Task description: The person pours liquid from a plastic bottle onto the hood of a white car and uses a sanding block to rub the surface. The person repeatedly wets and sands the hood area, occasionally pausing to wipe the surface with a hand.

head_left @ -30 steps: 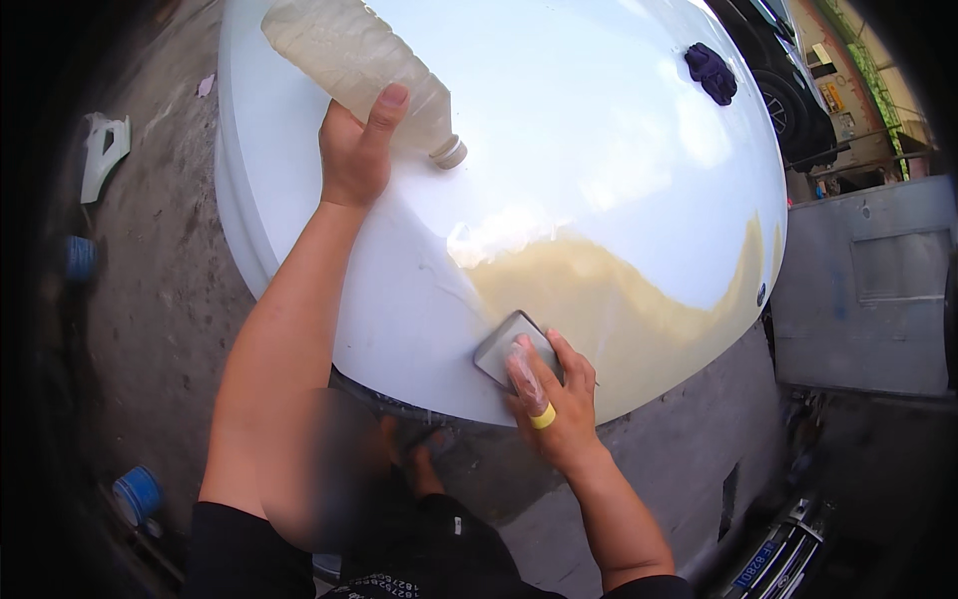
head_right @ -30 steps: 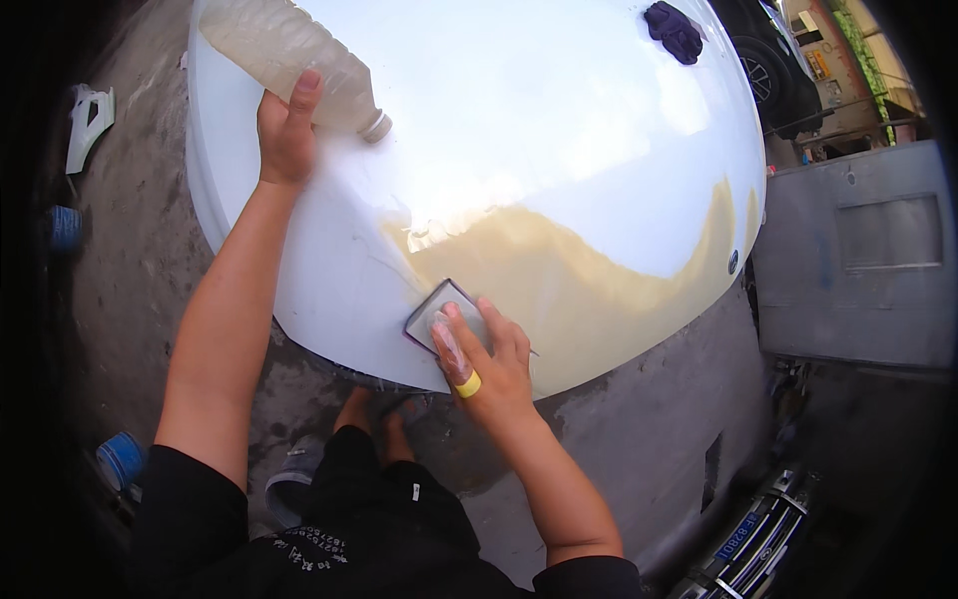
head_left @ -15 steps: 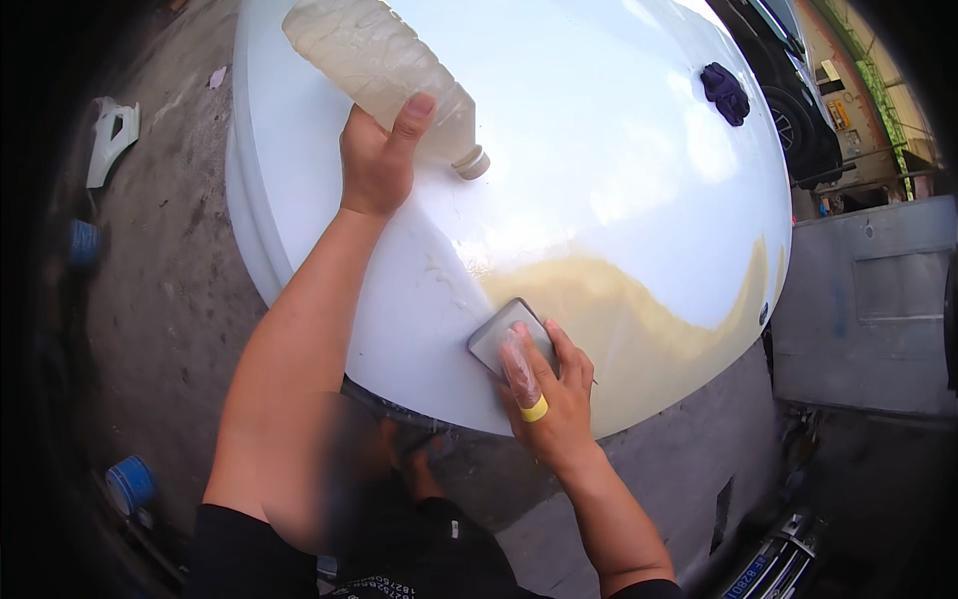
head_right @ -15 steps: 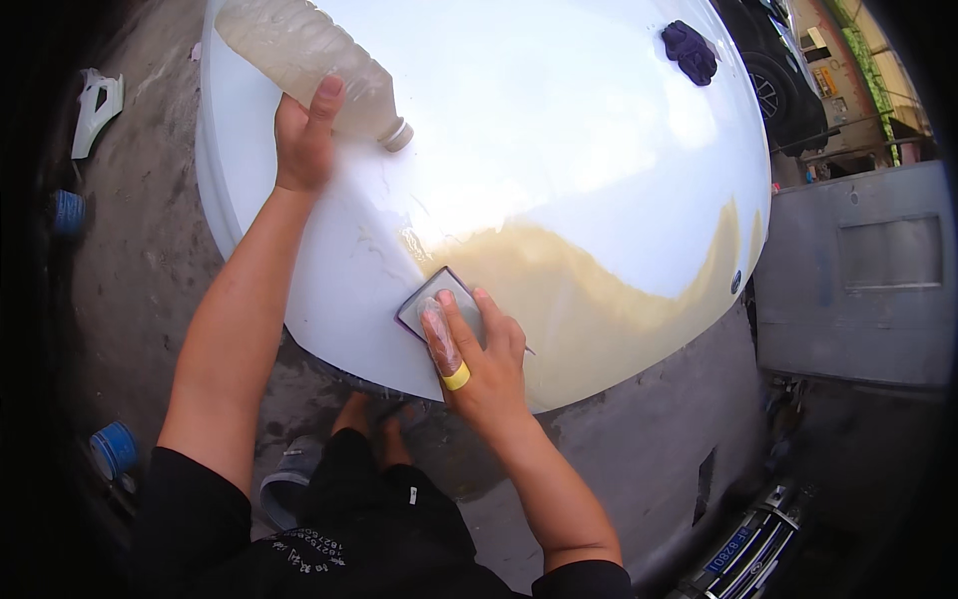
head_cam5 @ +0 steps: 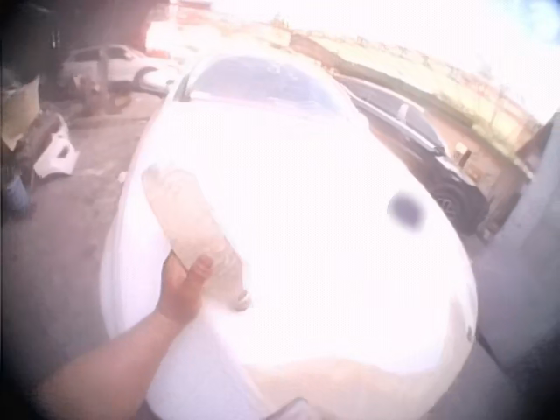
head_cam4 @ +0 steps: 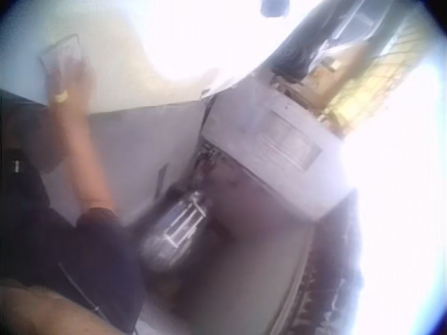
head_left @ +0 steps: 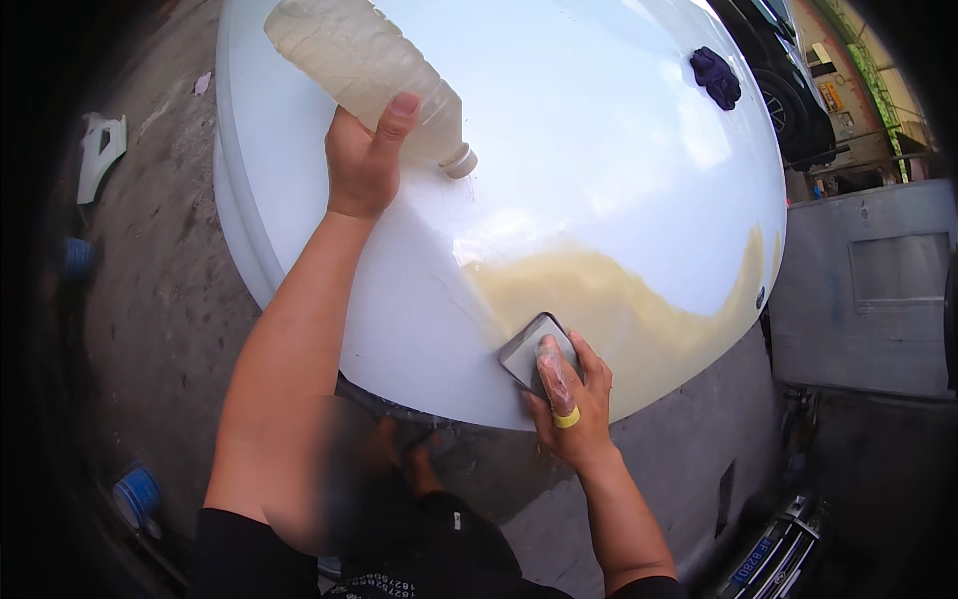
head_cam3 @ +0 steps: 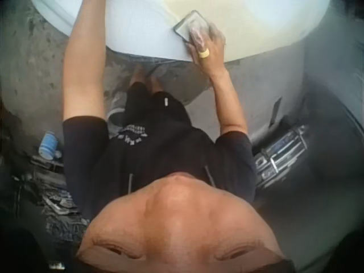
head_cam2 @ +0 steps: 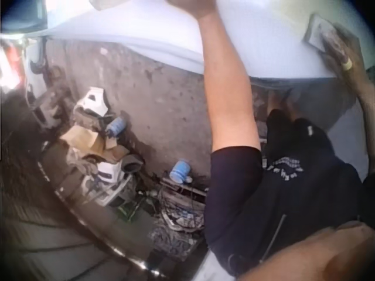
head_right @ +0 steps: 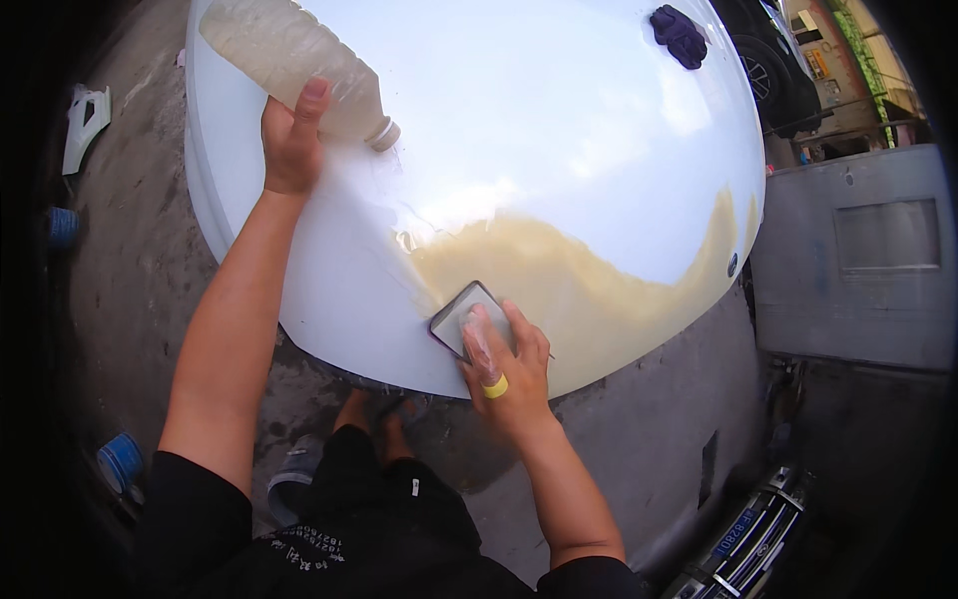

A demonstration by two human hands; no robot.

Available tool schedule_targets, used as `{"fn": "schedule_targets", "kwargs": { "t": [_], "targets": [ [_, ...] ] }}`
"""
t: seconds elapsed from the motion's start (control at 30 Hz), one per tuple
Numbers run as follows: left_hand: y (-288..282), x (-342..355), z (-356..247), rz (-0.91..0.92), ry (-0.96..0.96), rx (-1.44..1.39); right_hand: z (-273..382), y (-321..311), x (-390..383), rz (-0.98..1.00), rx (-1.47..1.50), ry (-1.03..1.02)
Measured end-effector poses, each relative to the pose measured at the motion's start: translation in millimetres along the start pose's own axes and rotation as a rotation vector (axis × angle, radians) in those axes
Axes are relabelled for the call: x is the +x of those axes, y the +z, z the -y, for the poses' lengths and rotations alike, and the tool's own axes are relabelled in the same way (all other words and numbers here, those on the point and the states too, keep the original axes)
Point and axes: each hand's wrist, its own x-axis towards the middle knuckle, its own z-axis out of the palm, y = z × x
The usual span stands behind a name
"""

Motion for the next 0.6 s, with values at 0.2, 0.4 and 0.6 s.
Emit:
{"fn": "schedule_targets", "kwargs": {
  "t": [0.2, 0.4, 0.6],
  "targets": [
    [2, 5, -1, 0.015, -0.004, -0.037, -19, 4, 119, -0.139, -0.051, -0.022],
    [-8, 5, 4, 0.014, 0.007, 0.003, -4, 1, -7, -0.038, 0.016, 0.027],
    [-2, 8, 4, 0.031, -0.010, 0.021, -40, -11, 88, -0.164, -0.046, -0.012]
  ]
}}
